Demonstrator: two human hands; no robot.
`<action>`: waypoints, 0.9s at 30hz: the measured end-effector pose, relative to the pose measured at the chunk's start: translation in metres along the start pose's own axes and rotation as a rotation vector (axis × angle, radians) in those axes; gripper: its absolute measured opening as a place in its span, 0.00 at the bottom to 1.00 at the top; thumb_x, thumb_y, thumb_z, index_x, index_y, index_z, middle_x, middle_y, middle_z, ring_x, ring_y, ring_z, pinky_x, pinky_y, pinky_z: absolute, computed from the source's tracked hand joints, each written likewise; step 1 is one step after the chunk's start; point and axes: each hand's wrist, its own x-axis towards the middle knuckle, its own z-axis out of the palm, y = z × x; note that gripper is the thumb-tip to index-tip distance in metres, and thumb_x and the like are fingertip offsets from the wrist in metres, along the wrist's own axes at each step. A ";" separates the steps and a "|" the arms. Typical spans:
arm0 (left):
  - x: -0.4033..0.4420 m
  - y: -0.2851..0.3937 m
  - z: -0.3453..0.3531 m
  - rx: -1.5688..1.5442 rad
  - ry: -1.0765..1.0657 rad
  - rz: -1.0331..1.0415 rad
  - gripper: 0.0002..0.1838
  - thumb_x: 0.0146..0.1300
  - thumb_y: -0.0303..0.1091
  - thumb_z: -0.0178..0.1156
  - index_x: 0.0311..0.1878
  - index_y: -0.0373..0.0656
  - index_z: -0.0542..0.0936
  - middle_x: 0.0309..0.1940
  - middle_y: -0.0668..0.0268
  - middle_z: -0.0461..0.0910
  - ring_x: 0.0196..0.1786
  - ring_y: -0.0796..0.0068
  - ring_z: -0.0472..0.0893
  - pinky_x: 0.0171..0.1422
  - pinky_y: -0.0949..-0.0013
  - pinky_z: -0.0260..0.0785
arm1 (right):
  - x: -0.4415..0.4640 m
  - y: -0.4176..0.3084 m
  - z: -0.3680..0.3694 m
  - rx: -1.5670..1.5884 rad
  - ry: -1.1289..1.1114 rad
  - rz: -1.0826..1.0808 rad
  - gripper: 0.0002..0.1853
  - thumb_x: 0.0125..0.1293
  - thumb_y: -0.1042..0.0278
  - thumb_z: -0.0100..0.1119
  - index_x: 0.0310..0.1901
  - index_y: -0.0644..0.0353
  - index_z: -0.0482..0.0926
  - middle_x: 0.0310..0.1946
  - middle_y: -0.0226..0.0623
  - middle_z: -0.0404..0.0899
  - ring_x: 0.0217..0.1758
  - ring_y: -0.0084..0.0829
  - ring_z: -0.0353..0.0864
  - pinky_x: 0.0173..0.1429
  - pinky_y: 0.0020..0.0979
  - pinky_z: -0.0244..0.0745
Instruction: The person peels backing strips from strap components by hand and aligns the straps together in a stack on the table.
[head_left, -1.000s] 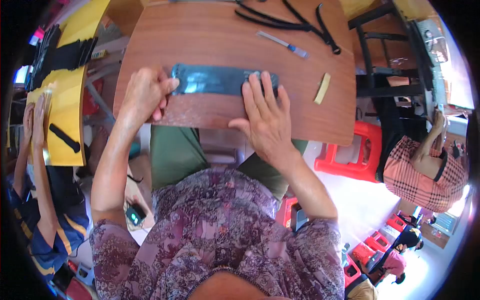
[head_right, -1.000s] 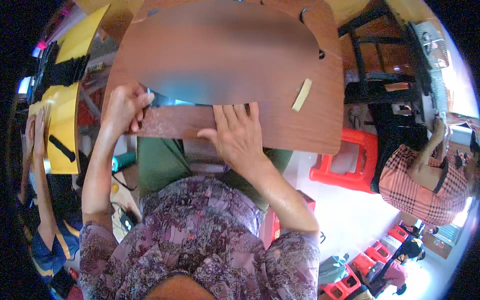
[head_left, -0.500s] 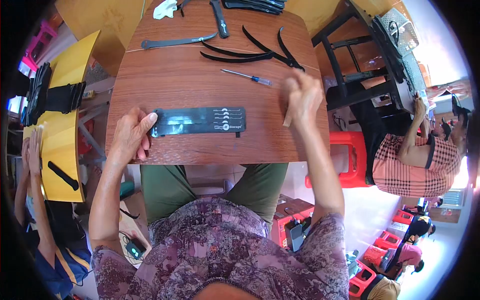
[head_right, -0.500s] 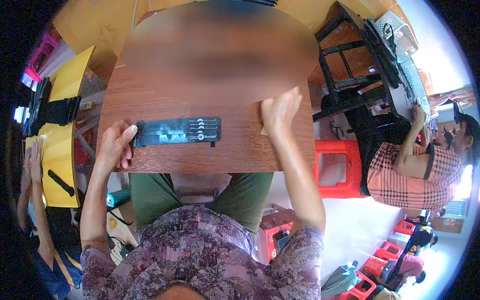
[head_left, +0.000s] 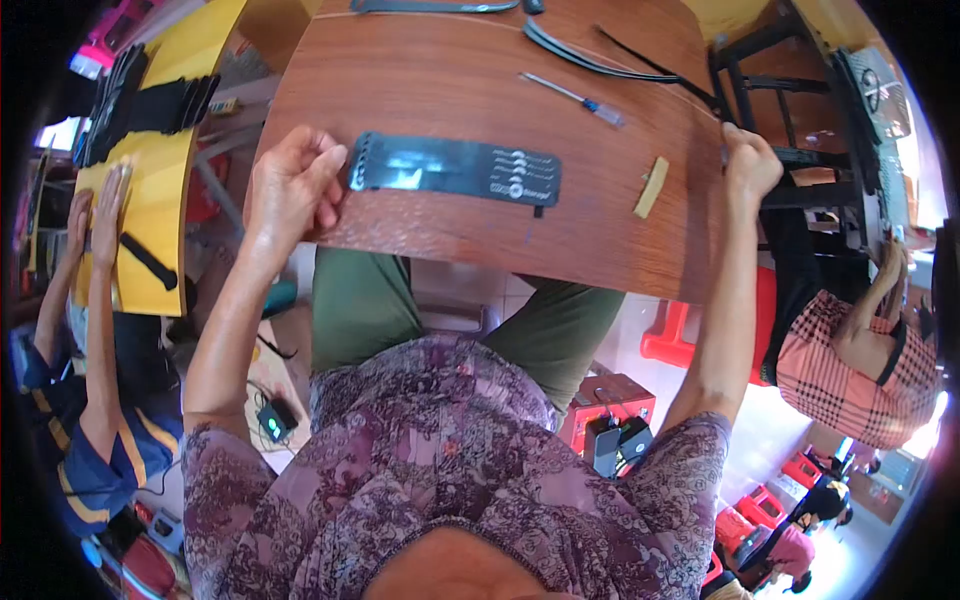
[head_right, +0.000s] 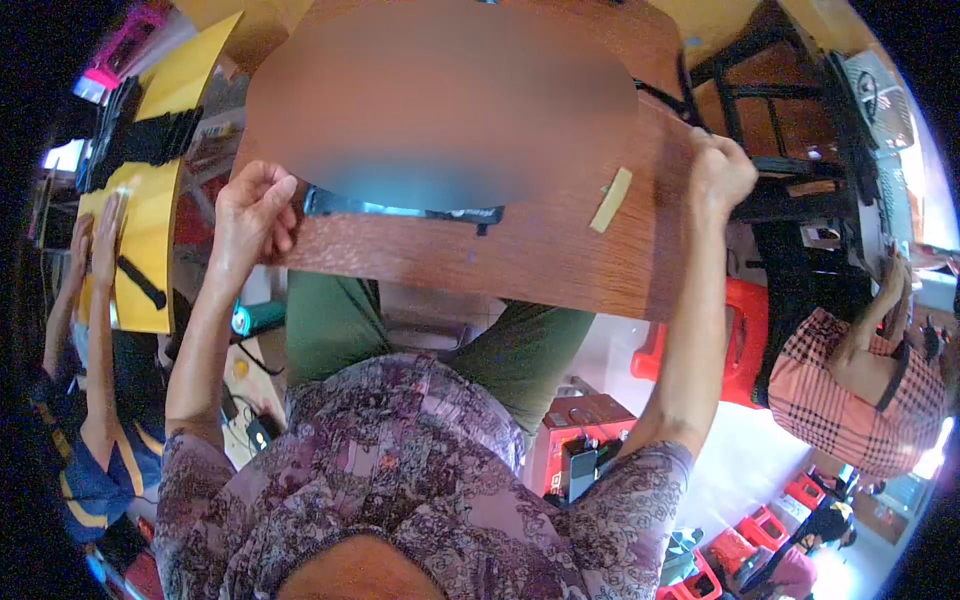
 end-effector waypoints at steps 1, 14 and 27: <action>-0.004 -0.004 0.007 -0.027 0.061 0.187 0.09 0.67 0.37 0.58 0.39 0.41 0.76 0.19 0.70 0.75 0.14 0.84 0.72 0.15 0.82 0.60 | -0.003 0.002 -0.009 0.028 0.008 -0.078 0.09 0.54 0.72 0.67 0.30 0.71 0.83 0.26 0.32 0.82 0.29 0.21 0.76 0.37 0.25 0.71; 0.016 0.073 0.147 0.310 0.075 0.984 0.08 0.59 0.30 0.60 0.41 0.41 0.80 0.31 0.61 0.81 0.33 0.57 0.79 0.36 0.64 0.71 | -0.127 -0.060 0.000 -0.313 -0.051 -0.744 0.05 0.51 0.76 0.67 0.25 0.61 0.79 0.26 0.38 0.78 0.33 0.39 0.73 0.40 0.38 0.68; 0.078 0.121 0.241 0.386 0.105 1.371 0.14 0.42 0.32 0.70 0.34 0.44 0.80 0.31 0.65 0.74 0.42 0.61 0.72 0.49 0.58 0.64 | -0.110 -0.045 -0.021 0.278 -0.218 0.137 0.03 0.58 0.78 0.65 0.34 0.67 0.83 0.28 0.25 0.79 0.29 0.15 0.71 0.35 0.18 0.66</action>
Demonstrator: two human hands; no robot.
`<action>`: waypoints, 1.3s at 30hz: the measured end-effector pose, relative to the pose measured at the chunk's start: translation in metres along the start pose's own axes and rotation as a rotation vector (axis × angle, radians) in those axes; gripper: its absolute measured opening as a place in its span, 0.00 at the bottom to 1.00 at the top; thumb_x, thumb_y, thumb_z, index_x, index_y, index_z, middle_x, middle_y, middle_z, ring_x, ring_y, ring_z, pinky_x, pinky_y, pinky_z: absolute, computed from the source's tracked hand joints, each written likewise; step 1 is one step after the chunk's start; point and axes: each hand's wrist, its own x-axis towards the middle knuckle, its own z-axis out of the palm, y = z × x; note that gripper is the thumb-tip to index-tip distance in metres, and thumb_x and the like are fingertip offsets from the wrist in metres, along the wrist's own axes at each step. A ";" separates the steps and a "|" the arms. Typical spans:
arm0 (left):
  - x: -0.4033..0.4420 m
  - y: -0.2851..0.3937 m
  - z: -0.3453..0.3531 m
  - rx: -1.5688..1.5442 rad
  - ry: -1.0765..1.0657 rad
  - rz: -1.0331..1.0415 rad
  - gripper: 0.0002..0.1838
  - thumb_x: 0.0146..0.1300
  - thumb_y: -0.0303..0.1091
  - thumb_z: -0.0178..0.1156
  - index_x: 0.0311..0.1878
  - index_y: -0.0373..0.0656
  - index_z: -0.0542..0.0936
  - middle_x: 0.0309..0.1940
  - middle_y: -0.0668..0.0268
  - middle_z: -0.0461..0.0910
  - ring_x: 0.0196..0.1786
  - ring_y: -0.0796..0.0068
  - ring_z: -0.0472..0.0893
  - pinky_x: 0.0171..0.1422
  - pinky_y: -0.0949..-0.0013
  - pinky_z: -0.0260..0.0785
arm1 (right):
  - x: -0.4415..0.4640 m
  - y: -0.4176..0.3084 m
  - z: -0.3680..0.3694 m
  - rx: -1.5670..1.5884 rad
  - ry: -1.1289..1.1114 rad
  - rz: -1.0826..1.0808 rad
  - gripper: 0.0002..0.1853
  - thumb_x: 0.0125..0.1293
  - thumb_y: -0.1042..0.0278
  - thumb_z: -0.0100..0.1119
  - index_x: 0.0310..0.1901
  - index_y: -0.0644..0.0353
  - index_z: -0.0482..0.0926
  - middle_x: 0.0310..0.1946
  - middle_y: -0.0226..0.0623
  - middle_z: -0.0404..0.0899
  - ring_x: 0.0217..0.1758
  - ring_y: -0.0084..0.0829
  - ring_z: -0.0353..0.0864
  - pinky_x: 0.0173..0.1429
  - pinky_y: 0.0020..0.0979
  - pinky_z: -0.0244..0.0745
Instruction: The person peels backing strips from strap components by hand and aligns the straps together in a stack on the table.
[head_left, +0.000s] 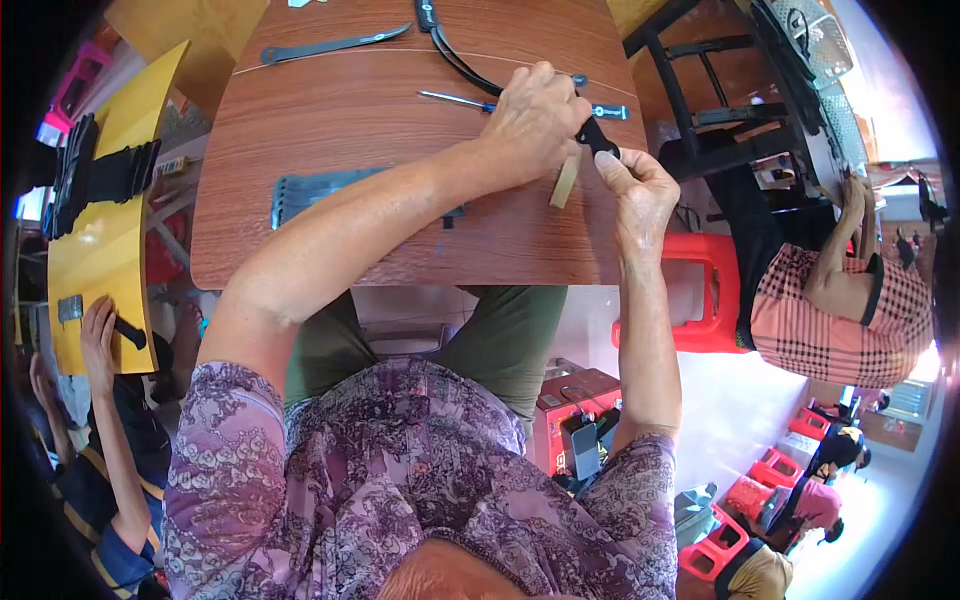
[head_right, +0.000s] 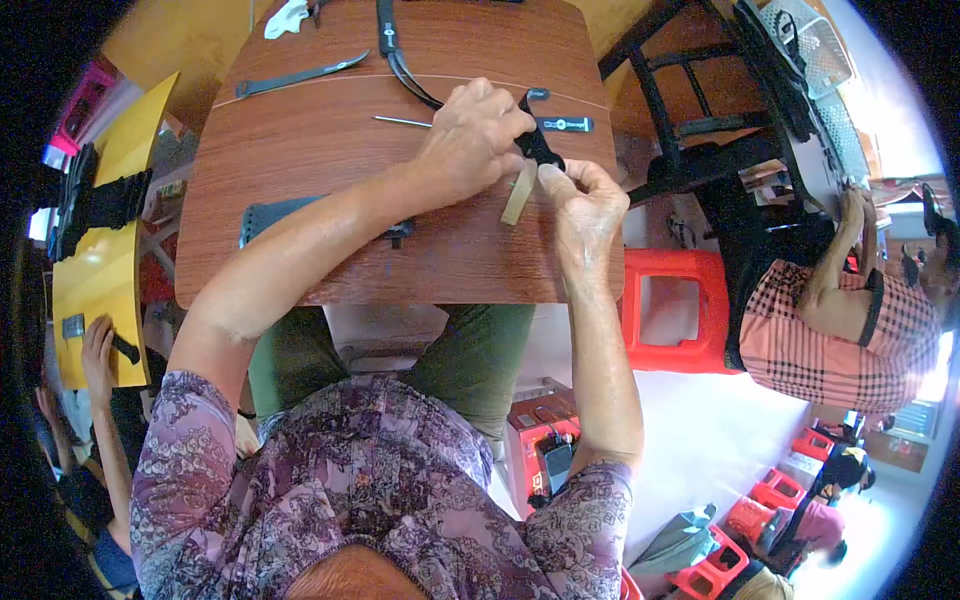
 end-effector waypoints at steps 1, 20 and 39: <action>0.003 0.003 0.005 0.061 0.051 0.077 0.10 0.44 0.31 0.67 0.31 0.42 0.79 0.29 0.64 0.72 0.40 0.61 0.72 0.47 0.60 0.64 | 0.000 -0.001 0.002 0.062 -0.014 0.036 0.04 0.58 0.79 0.65 0.35 0.68 0.82 0.28 0.25 0.79 0.29 0.15 0.72 0.36 0.18 0.66; 0.013 0.002 0.032 0.293 0.073 0.518 0.06 0.41 0.31 0.57 0.18 0.41 0.71 0.19 0.64 0.65 0.33 0.65 0.68 0.48 0.52 0.66 | 0.087 0.040 -0.029 -0.811 0.261 -0.310 0.08 0.46 0.70 0.61 0.27 0.66 0.83 0.26 0.53 0.81 0.31 0.51 0.82 0.41 0.42 0.75; 0.018 -0.064 0.010 0.444 0.101 0.085 0.05 0.47 0.31 0.59 0.19 0.44 0.77 0.21 0.63 0.75 0.34 0.65 0.73 0.43 0.55 0.61 | 0.084 0.028 -0.059 -0.022 0.105 0.050 0.03 0.52 0.82 0.65 0.29 0.66 0.83 0.20 0.22 0.74 0.21 0.14 0.64 0.26 0.21 0.57</action>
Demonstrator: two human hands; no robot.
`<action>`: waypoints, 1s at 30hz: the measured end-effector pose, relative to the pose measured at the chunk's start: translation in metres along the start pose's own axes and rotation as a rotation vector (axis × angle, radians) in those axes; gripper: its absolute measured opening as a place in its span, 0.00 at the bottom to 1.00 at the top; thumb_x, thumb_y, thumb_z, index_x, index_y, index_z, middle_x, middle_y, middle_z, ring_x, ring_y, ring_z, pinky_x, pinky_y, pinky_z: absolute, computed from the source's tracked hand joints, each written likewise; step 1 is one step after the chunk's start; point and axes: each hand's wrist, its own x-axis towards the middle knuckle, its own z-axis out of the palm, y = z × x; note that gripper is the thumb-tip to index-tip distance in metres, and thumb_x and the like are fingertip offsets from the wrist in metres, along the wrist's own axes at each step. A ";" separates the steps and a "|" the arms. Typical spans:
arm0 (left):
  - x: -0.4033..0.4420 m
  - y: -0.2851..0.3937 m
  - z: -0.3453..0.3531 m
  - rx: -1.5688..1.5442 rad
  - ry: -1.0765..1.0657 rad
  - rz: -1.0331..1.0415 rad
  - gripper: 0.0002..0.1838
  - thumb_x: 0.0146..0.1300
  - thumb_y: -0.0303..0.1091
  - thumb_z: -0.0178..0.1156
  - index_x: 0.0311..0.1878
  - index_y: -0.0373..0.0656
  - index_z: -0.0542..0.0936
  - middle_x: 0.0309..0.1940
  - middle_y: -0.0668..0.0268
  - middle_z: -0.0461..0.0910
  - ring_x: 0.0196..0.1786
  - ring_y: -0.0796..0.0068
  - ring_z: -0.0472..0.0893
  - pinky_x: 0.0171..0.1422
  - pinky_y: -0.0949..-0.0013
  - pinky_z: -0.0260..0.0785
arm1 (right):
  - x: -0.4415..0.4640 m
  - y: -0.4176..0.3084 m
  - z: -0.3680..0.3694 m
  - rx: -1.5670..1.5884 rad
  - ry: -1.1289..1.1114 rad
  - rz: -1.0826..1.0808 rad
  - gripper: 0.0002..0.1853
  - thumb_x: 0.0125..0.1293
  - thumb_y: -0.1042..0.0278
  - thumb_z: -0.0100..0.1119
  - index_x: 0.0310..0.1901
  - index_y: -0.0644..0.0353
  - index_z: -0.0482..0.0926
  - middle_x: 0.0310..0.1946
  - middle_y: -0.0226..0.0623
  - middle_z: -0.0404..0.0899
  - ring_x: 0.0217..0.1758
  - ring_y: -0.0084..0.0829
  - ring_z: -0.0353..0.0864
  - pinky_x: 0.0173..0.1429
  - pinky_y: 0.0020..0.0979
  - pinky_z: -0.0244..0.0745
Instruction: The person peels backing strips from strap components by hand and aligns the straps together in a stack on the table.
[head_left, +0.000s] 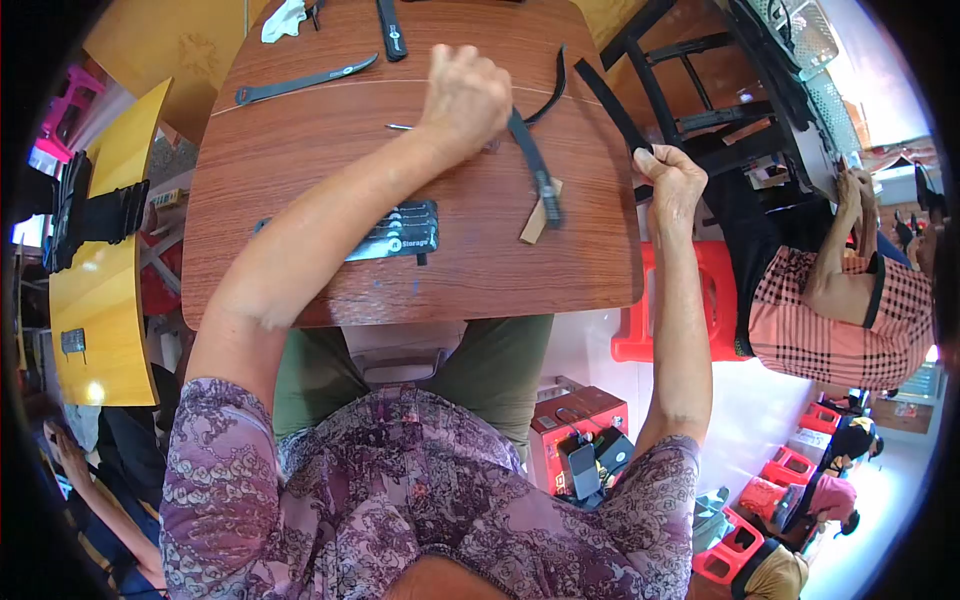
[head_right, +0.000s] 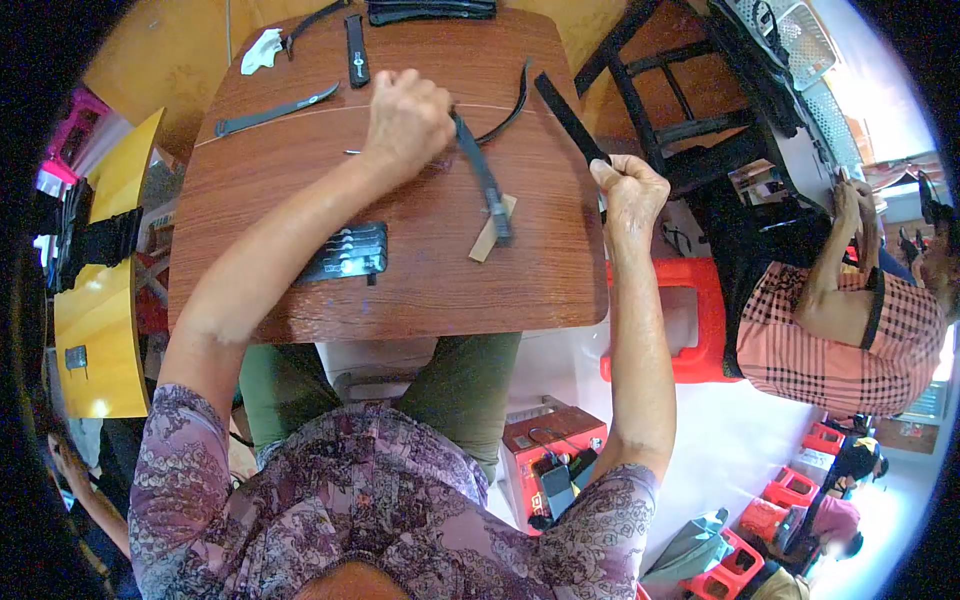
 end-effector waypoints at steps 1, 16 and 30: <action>0.002 -0.008 0.002 0.037 -0.054 -0.145 0.05 0.48 0.33 0.59 0.21 0.44 0.80 0.21 0.64 0.79 0.34 0.67 0.74 0.41 0.58 0.59 | 0.001 0.000 0.000 0.002 -0.003 -0.005 0.03 0.52 0.82 0.65 0.29 0.66 0.83 0.20 0.22 0.74 0.21 0.14 0.64 0.26 0.21 0.57; 0.004 0.003 -0.087 -0.645 -0.306 -0.596 0.16 0.60 0.43 0.63 0.36 0.37 0.83 0.27 0.60 0.83 0.34 0.68 0.80 0.43 0.65 0.72 | -0.075 -0.053 0.053 -0.178 -0.158 -0.327 0.05 0.58 0.78 0.62 0.33 0.71 0.80 0.26 0.34 0.81 0.28 0.25 0.77 0.34 0.24 0.70; -0.051 0.055 -0.173 -0.925 -0.388 -0.305 0.10 0.53 0.24 0.55 0.40 0.40 0.79 0.29 0.49 0.79 0.37 0.44 0.79 0.40 0.49 0.70 | -0.161 -0.129 0.066 -0.709 -0.364 -1.155 0.21 0.52 0.71 0.66 0.50 0.64 0.78 0.37 0.43 0.78 0.38 0.39 0.75 0.48 0.35 0.64</action>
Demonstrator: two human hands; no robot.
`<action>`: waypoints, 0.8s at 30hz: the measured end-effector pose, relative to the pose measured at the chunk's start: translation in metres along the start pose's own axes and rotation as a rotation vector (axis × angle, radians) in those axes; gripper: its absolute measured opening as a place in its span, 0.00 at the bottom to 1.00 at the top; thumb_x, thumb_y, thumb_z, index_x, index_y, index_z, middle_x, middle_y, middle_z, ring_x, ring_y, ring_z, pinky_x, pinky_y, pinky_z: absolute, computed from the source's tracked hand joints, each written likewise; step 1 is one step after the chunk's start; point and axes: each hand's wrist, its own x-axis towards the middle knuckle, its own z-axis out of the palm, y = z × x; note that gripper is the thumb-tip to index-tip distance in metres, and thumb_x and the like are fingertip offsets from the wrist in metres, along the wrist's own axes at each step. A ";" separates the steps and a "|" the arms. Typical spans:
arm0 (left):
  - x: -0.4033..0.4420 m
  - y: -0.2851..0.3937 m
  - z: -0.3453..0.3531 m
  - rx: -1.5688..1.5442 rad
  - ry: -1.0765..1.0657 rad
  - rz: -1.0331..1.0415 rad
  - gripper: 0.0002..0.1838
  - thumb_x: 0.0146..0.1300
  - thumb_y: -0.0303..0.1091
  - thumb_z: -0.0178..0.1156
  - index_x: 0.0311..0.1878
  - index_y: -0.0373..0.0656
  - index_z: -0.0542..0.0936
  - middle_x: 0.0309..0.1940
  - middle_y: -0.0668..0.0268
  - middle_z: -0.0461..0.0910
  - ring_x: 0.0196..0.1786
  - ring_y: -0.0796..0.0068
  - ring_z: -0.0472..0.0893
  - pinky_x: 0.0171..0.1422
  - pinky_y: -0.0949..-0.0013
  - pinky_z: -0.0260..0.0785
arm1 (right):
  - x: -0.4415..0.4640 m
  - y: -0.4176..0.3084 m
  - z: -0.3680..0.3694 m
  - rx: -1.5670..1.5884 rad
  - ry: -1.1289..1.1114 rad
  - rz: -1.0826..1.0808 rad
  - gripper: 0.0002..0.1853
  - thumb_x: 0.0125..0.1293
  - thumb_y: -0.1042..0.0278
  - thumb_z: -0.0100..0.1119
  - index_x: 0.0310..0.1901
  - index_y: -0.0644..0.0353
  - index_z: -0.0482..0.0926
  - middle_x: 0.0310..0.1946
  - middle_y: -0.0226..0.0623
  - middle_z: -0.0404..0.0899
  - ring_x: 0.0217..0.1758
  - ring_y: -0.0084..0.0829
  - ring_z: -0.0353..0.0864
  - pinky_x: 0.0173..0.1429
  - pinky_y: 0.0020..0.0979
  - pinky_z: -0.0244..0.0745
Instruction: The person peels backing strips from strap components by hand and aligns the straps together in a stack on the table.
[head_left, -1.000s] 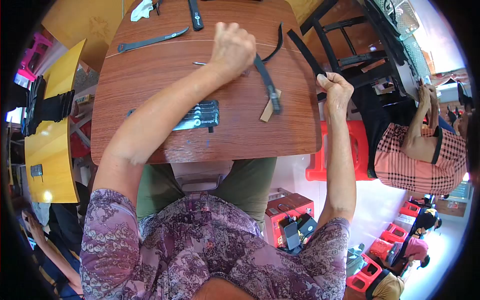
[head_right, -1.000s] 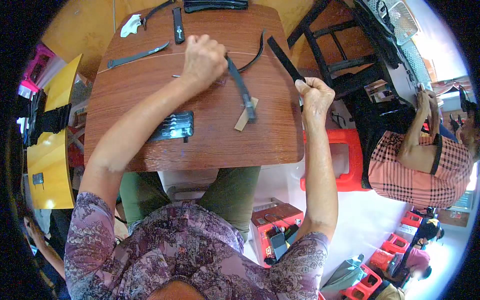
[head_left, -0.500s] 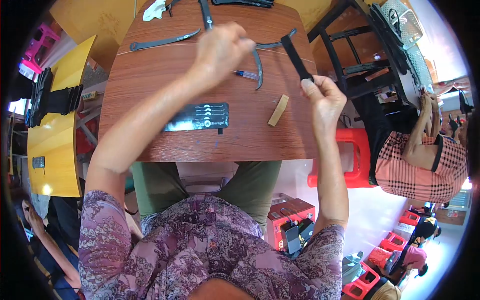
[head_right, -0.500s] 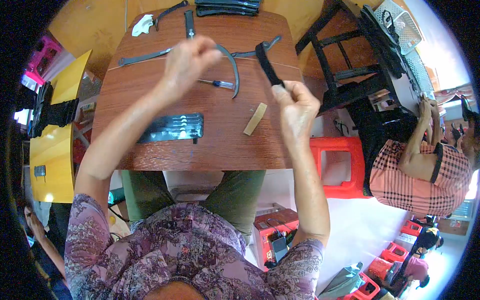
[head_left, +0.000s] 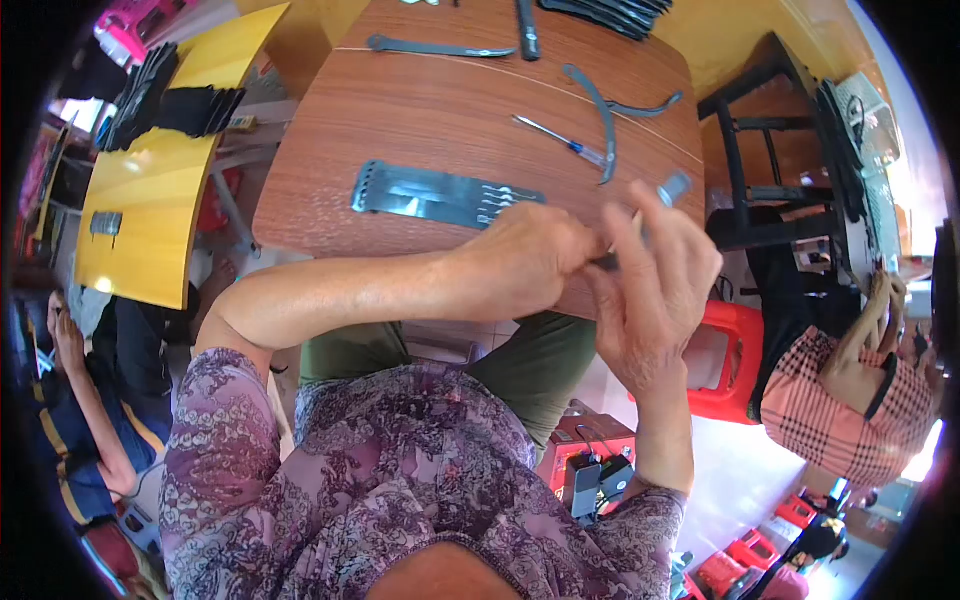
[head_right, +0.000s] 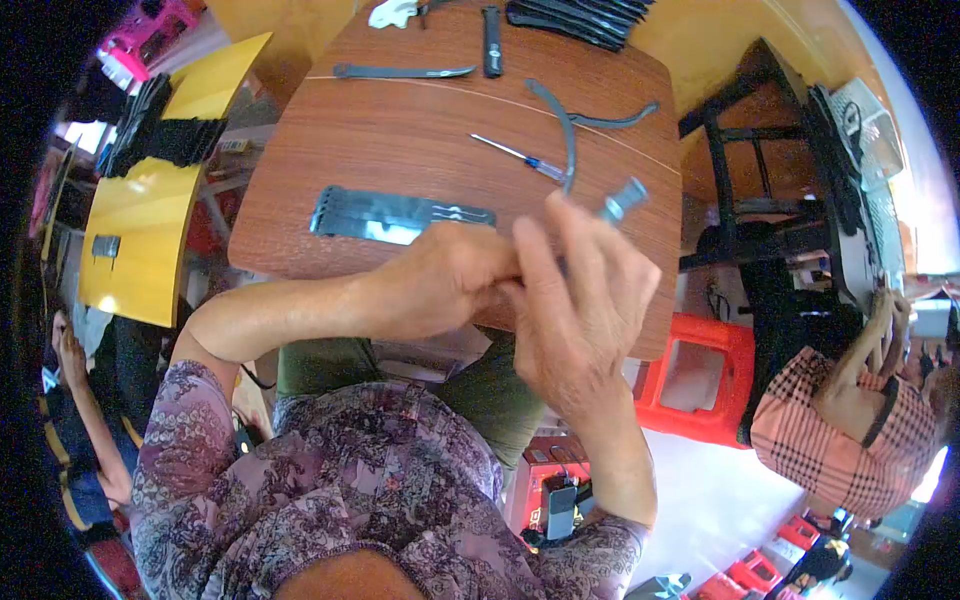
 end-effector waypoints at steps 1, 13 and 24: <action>-0.007 0.003 -0.005 0.008 0.008 -0.011 0.10 0.53 0.24 0.55 0.40 0.40 0.79 0.29 0.49 0.79 0.37 0.44 0.79 0.40 0.49 0.70 | -0.002 -0.003 0.002 0.013 0.000 -0.009 0.21 0.52 0.71 0.66 0.50 0.64 0.78 0.37 0.43 0.78 0.38 0.39 0.75 0.48 0.35 0.64; -0.107 -0.002 -0.076 -0.378 -0.077 -0.685 0.06 0.62 0.29 0.61 0.36 0.36 0.79 0.23 0.72 0.77 0.28 0.84 0.75 0.31 0.75 0.68 | -0.005 -0.055 0.061 0.913 -0.455 0.519 0.06 0.55 0.72 0.65 0.33 0.66 0.80 0.26 0.44 0.79 0.29 0.43 0.78 0.34 0.35 0.72; -0.140 -0.026 -0.104 -0.223 0.273 -0.940 0.06 0.62 0.29 0.61 0.34 0.36 0.80 0.23 0.72 0.77 0.26 0.86 0.74 0.30 0.80 0.66 | 0.035 -0.086 0.125 1.024 -0.657 0.741 0.10 0.56 0.68 0.61 0.30 0.68 0.81 0.21 0.46 0.80 0.24 0.33 0.79 0.32 0.34 0.72</action>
